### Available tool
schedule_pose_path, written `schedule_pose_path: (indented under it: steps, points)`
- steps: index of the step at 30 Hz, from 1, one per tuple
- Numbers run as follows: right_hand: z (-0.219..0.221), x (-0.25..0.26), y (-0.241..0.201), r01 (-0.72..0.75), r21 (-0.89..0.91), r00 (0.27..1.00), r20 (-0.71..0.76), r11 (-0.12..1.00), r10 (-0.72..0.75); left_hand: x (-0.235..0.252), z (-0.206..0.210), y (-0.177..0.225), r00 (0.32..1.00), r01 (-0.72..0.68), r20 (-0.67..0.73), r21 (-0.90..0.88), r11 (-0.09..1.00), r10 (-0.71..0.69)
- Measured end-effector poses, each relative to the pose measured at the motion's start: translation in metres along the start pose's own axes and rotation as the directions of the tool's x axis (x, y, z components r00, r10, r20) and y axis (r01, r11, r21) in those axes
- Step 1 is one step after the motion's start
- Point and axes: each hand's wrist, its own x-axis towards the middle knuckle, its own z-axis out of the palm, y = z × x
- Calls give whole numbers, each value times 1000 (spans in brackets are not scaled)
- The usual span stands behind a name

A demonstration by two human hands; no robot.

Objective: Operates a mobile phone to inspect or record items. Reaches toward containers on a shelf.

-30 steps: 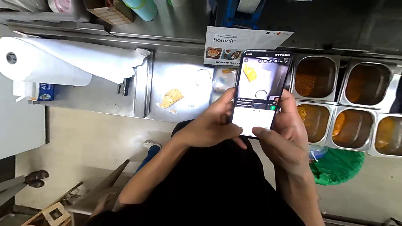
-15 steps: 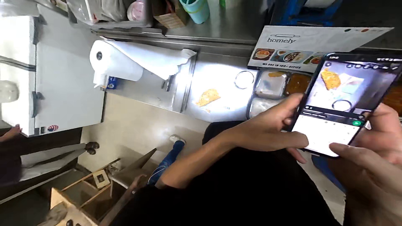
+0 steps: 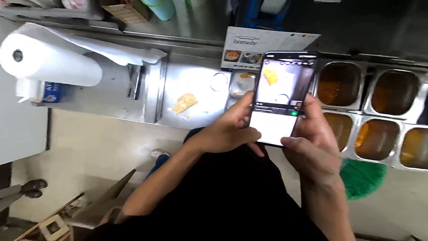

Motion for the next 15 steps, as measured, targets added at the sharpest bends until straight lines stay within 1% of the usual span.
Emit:
schedule_pose_path:
  steps: [4, 10, 15]
  points:
    - [-2, -1, 0, 5, 48, 999, 46, 999, -7, 0, -1, 1, 1000, 18, 8, -1, 1000, -18]
    - [6, -2, 0, -38, 29, 998, -46, 999, 40, -1, -2, 1, 1000, 14, 23, -9, 1000, -14]
    - [6, -2, -1, -15, 54, 1000, -9, 998, 16, -2, -1, 1, 1000, 20, 18, -3, 1000, -20]
